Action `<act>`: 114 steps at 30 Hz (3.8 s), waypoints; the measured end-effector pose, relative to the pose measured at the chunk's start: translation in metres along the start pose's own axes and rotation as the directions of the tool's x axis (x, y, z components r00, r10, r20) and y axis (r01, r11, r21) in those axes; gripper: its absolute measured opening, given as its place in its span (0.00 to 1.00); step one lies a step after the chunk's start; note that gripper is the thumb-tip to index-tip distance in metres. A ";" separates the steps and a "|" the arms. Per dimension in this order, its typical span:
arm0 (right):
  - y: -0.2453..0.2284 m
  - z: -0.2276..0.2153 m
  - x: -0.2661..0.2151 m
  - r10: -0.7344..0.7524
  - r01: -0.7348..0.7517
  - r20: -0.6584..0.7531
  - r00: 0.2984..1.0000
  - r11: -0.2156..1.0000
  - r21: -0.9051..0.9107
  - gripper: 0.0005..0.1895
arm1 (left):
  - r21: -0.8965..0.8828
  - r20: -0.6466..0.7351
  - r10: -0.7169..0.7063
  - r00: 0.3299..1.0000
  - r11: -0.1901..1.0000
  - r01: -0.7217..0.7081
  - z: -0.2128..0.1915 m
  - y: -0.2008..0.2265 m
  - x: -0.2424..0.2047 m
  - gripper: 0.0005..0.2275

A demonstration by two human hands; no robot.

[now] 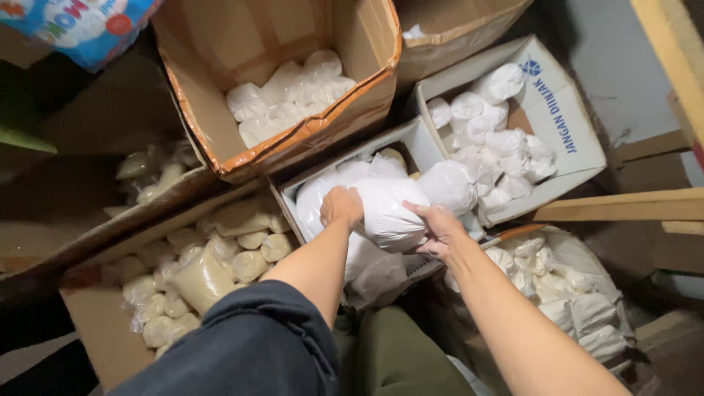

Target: The person sits on the floor and transfers small white plastic-wrapped packages from a large sack into several cardboard boxes. They repeatedly pick up handfuls of packages and place them into the boxes, filling them up.

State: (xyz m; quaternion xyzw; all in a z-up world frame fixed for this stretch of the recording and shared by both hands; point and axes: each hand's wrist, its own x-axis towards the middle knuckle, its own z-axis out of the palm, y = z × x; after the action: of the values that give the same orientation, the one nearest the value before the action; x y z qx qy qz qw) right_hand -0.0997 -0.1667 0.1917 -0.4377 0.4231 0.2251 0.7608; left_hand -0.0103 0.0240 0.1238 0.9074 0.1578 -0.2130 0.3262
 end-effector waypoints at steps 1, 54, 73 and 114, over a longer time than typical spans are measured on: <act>-0.007 0.006 -0.004 -0.007 0.007 -0.017 1.000 1.000 -0.024 0.30 | -0.057 -0.017 -0.045 0.999 0.997 0.044 0.003 -0.002 0.001 0.17; -0.399 -0.026 0.299 -0.947 0.948 -0.088 0.310 0.314 -0.041 0.22 | -0.485 -0.309 0.600 0.738 0.568 -0.665 0.156 0.405 0.311 0.21; -0.410 -0.076 0.370 -0.881 0.255 0.072 0.468 0.056 -0.965 0.15 | 0.267 0.365 0.518 0.773 0.737 -0.621 0.159 0.400 0.322 0.28; -0.495 -0.095 0.511 -0.406 0.009 0.169 0.898 -0.366 -0.930 0.20 | 0.460 0.575 0.366 0.732 0.595 -0.659 0.168 0.430 0.371 0.21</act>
State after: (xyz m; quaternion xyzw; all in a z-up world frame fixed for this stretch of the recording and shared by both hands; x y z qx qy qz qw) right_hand 0.4865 -0.5174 -0.0270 -0.9602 0.0624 0.2664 0.0560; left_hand 0.4438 -0.3494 0.0513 0.8976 -0.2744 -0.3374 0.0719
